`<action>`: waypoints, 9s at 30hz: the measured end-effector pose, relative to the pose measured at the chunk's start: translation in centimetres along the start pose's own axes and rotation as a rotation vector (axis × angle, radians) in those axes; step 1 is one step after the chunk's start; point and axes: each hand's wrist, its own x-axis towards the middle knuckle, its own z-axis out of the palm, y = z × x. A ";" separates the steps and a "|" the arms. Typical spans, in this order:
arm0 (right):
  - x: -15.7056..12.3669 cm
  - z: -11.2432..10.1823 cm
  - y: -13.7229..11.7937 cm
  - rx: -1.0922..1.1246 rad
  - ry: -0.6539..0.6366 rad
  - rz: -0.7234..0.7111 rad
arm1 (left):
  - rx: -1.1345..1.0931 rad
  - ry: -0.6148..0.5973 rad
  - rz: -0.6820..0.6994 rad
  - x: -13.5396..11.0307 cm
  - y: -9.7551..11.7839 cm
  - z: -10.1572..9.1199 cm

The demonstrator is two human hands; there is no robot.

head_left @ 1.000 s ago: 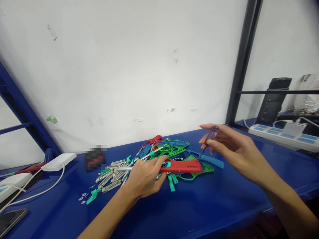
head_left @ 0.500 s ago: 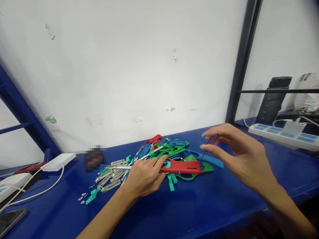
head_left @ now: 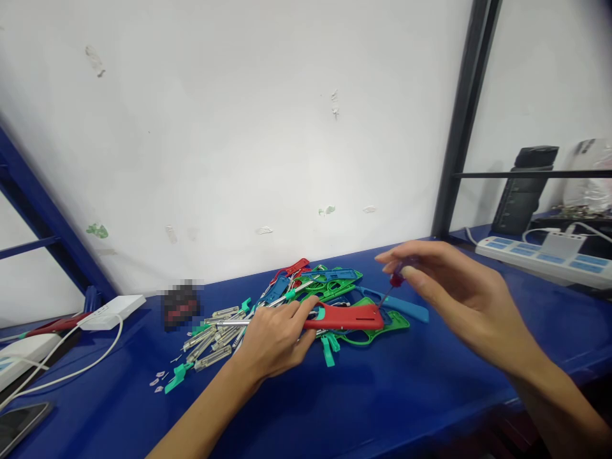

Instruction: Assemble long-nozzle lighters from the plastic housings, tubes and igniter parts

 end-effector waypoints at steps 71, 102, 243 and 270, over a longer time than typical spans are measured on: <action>0.6 0.5 0.4 0.112 0.027 0.111 | -0.016 -0.019 -0.018 0.3 0.3 0.0; 0.7 1.2 1.0 0.101 0.102 0.084 | -0.059 -0.053 -0.016 0.3 0.4 -0.1; 6.0 25.1 -1.8 -0.402 -1.146 -0.248 | 0.437 -0.163 -0.930 -4.8 -13.6 -5.2; 7.9 -4.2 16.0 -0.778 -0.462 0.537 | 0.186 -0.250 -0.714 -3.2 -11.2 -2.6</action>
